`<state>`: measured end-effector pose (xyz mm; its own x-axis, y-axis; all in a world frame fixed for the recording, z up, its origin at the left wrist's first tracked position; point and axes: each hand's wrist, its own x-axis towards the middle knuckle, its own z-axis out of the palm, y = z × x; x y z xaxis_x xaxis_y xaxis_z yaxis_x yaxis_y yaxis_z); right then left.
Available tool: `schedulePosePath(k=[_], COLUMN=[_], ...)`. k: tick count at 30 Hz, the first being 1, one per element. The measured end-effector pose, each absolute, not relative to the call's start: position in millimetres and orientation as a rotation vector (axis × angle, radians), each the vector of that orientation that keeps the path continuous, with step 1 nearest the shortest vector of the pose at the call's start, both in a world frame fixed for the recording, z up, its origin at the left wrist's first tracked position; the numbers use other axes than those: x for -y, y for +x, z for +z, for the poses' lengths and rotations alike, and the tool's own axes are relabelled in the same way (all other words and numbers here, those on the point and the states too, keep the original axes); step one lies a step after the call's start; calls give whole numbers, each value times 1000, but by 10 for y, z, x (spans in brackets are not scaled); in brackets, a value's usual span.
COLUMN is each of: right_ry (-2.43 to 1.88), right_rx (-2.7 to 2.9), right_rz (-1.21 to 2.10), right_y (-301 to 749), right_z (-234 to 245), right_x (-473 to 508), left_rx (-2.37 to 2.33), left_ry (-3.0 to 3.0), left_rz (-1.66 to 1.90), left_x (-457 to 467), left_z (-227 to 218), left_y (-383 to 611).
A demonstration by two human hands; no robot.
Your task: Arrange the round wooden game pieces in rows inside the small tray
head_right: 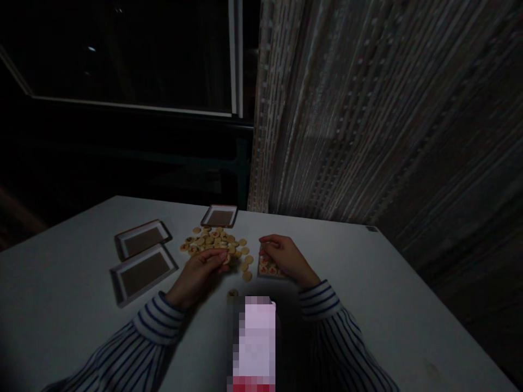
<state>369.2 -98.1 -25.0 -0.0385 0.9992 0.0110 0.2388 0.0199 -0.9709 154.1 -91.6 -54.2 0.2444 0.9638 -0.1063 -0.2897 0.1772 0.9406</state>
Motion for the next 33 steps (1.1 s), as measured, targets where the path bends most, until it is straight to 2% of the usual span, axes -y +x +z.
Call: schedulePosePath(k=[13, 26, 33], right_ry=[-1432, -1468, -1607], right_rx=[1450, 2065, 2183], right_rz=[963, 383, 243], right_y=[3814, 3811, 3763], right_z=[-200, -295, -259], right_x=[962, 973, 1001], left_rx=[-810, -801, -854], left_ry=[904, 939, 967], left_rz=[1052, 1104, 1156], left_x=[830, 751, 720], left_z=[-503, -742, -795], left_y=[2131, 2334, 2323])
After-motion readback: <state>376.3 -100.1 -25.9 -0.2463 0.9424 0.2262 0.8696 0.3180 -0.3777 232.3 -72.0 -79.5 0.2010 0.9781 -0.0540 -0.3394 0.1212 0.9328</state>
